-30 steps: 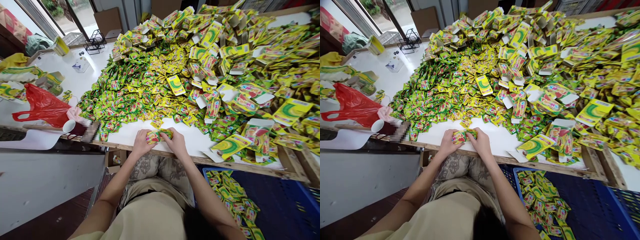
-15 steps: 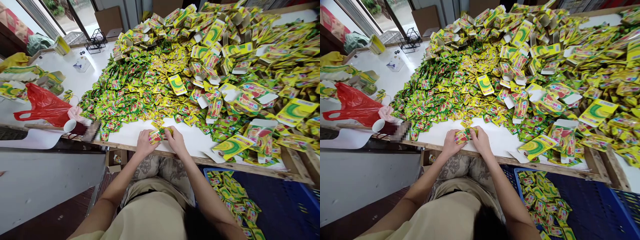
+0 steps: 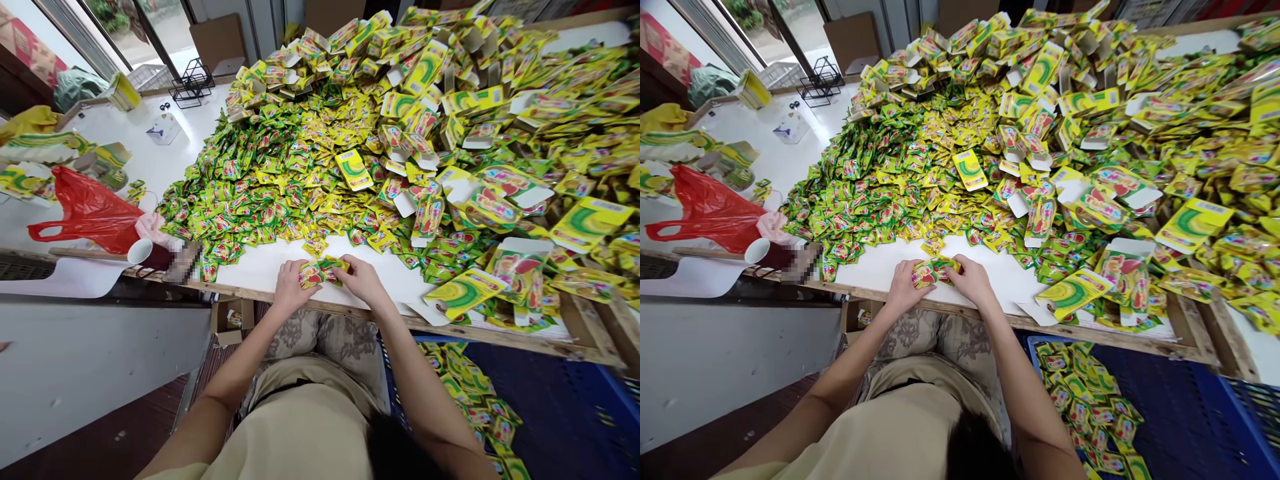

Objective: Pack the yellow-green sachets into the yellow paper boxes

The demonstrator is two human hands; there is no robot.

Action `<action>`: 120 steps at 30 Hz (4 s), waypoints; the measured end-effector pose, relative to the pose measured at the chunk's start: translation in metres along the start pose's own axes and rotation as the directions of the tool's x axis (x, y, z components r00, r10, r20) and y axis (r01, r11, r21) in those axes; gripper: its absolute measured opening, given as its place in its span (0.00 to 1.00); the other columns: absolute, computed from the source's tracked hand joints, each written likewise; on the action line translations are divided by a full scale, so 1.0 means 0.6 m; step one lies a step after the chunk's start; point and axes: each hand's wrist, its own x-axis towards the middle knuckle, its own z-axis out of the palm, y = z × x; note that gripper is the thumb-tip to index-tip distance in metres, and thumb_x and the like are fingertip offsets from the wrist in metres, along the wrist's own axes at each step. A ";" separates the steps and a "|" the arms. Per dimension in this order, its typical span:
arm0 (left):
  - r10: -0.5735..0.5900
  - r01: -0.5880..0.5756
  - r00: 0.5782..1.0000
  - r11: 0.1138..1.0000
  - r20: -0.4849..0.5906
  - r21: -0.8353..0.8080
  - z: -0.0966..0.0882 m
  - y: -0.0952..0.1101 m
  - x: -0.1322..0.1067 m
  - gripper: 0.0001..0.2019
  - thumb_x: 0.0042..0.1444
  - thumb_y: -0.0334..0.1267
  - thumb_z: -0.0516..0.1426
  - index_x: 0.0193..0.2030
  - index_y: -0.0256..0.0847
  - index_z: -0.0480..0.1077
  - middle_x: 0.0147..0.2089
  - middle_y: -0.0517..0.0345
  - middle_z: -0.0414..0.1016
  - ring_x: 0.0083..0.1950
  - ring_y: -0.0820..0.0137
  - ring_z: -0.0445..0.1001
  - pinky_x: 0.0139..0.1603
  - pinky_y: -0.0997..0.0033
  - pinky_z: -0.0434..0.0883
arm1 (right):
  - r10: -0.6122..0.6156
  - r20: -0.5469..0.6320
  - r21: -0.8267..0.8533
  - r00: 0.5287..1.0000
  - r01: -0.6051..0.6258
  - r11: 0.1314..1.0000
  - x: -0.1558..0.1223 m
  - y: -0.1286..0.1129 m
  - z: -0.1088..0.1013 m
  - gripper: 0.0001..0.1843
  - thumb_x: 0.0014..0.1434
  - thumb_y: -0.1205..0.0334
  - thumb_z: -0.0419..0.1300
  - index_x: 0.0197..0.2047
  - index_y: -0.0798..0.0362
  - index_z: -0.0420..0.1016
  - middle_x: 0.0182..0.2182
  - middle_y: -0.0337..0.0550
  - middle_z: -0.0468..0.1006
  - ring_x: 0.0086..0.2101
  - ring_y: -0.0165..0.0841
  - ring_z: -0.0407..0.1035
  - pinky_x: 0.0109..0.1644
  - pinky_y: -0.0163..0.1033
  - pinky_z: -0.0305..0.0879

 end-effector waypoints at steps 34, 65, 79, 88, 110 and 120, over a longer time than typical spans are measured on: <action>-0.194 0.342 0.940 0.562 0.281 -0.753 0.004 -0.002 0.023 0.23 0.39 0.43 0.67 0.38 0.38 0.61 0.34 0.60 0.72 0.35 0.71 0.71 0.38 0.71 0.67 | -0.338 -0.048 0.038 0.940 0.339 0.940 0.068 -0.054 -0.028 0.08 0.56 0.57 0.57 0.32 0.52 0.67 0.28 0.40 0.71 0.30 0.33 0.63 0.34 0.36 0.56; -0.084 0.330 0.931 0.605 0.354 -0.725 0.006 -0.011 0.017 0.17 0.43 0.45 0.64 0.33 0.36 0.66 0.30 0.63 0.68 0.31 0.75 0.64 0.34 0.75 0.61 | -0.173 0.564 -0.559 0.808 0.527 0.640 0.082 -0.172 -0.057 0.13 0.53 0.69 0.59 0.42 0.48 0.76 0.40 0.43 0.79 0.38 0.34 0.70 0.32 0.33 0.53; -0.087 0.329 0.928 0.644 0.362 -0.691 0.016 -0.019 0.017 0.18 0.44 0.44 0.64 0.37 0.35 0.69 0.33 0.59 0.71 0.35 0.71 0.67 0.37 0.73 0.65 | -0.220 0.650 -0.484 0.727 0.620 0.617 0.084 -0.149 -0.039 0.12 0.57 0.67 0.54 0.39 0.50 0.79 0.34 0.45 0.80 0.35 0.35 0.71 0.32 0.34 0.54; -0.105 0.351 0.925 0.606 0.366 -0.714 0.016 -0.018 0.016 0.19 0.42 0.44 0.65 0.38 0.35 0.68 0.33 0.59 0.71 0.34 0.71 0.67 0.36 0.72 0.65 | -0.189 0.534 -0.496 0.824 0.486 0.720 0.082 -0.141 -0.017 0.10 0.52 0.68 0.58 0.38 0.51 0.76 0.32 0.43 0.80 0.32 0.31 0.71 0.30 0.32 0.54; -0.086 0.322 0.929 0.665 0.360 -0.674 0.020 -0.019 0.018 0.17 0.44 0.43 0.64 0.37 0.35 0.68 0.31 0.61 0.69 0.32 0.73 0.64 0.34 0.75 0.61 | -0.122 0.643 -0.437 0.756 0.493 0.753 0.066 -0.142 -0.025 0.09 0.54 0.67 0.55 0.29 0.53 0.78 0.24 0.39 0.77 0.25 0.29 0.67 0.28 0.32 0.53; -0.098 0.325 0.928 0.684 0.359 -0.653 0.014 -0.020 0.017 0.17 0.43 0.42 0.63 0.37 0.35 0.67 0.31 0.62 0.68 0.33 0.73 0.64 0.35 0.74 0.62 | -0.207 0.368 -0.368 0.906 0.346 0.863 0.053 -0.111 -0.008 0.09 0.52 0.70 0.59 0.36 0.53 0.77 0.32 0.41 0.80 0.33 0.30 0.70 0.36 0.31 0.59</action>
